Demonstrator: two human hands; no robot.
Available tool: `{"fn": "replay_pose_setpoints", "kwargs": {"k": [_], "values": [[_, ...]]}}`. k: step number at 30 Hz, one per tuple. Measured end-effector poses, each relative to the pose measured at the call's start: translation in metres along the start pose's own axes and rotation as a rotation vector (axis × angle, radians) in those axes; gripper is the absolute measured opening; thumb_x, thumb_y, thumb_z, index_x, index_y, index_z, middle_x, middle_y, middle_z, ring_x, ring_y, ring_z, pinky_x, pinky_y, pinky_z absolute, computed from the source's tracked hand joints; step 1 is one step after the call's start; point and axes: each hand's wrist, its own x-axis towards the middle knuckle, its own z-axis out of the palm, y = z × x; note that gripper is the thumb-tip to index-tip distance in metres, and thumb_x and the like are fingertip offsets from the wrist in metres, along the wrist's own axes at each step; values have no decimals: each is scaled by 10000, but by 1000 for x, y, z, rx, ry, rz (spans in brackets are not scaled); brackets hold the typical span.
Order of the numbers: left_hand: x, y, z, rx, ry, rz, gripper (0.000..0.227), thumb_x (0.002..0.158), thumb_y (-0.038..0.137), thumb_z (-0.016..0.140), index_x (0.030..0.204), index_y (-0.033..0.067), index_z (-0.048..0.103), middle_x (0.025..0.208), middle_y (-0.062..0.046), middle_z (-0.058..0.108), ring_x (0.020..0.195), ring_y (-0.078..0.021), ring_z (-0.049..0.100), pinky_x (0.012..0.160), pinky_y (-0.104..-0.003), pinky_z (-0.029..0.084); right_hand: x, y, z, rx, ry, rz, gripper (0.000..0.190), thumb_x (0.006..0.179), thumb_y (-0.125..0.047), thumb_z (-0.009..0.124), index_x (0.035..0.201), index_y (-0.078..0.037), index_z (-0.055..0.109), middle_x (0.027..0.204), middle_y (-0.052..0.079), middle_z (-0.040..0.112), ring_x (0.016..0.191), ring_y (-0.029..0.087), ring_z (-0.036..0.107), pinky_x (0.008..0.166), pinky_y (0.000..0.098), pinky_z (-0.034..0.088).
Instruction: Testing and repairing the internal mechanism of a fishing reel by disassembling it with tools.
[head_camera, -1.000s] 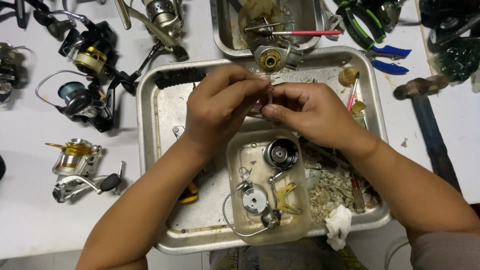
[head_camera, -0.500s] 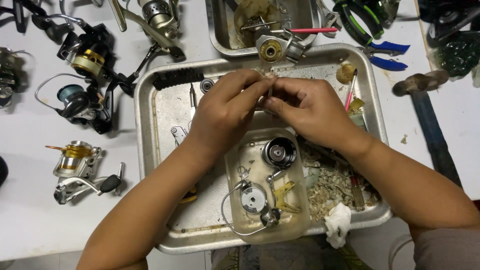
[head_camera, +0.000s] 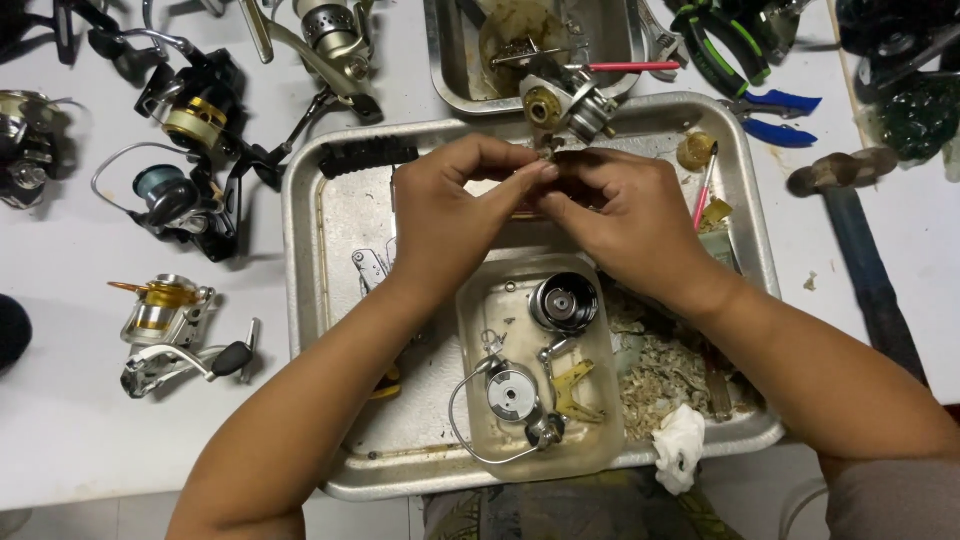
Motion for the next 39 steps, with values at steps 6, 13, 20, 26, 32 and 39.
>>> {"fn": "replay_pose_setpoints", "kwargs": {"k": [6, 13, 20, 26, 32, 39], "values": [[5, -6, 5, -162, -1, -228, 227, 775, 107, 872, 944, 50, 733, 784, -77, 765, 730, -111, 720, 676, -297, 617, 3, 5, 2, -81, 65, -77, 44, 894, 36, 779, 874, 7, 751, 724, 144, 669, 699, 298, 691, 636, 342, 520], [4, 6, 13, -296, -8, -426, 103, 765, 80, 828, 830, 62, 750, 702, -72, 754, 640, -105, 720, 584, -262, 622, -9, 23, 11, -211, 39, -133, 52, 859, 4, 787, 869, -7, 738, 813, 131, 706, 785, 342, 719, 666, 385, 548], [4, 12, 16, -337, -51, -388, 66, 853, 59, 744, 797, 27, 735, 640, -67, 704, 617, -79, 646, 536, -261, 576, -8, 27, 9, -249, 21, -147, 95, 921, -59, 775, 859, -31, 709, 806, 117, 677, 805, 342, 713, 665, 372, 540], [4, -3, 6, -422, -275, -276, 150, 1006, 148, 635, 1053, 44, 731, 798, -47, 719, 791, -58, 638, 746, -280, 615, -3, 14, 2, -170, 48, -131, 105, 921, 9, 780, 850, -22, 709, 769, 134, 656, 756, 342, 698, 657, 360, 536], [2, -7, -3, -423, -383, -262, 274, 1026, 266, 656, 1197, 62, 722, 906, -30, 750, 878, -52, 645, 844, -306, 623, 2, -4, -4, -4, 11, -71, 78, 949, -13, 763, 903, 31, 718, 796, 192, 669, 790, 357, 716, 701, 393, 544], [2, -25, 7, -297, -74, -277, 383, 808, 245, 905, 1091, 61, 724, 831, -2, 605, 701, -60, 596, 564, -190, 555, 3, -8, -3, 69, 7, -37, 121, 999, -33, 714, 917, 51, 743, 807, 209, 686, 768, 330, 702, 711, 396, 540]]}}
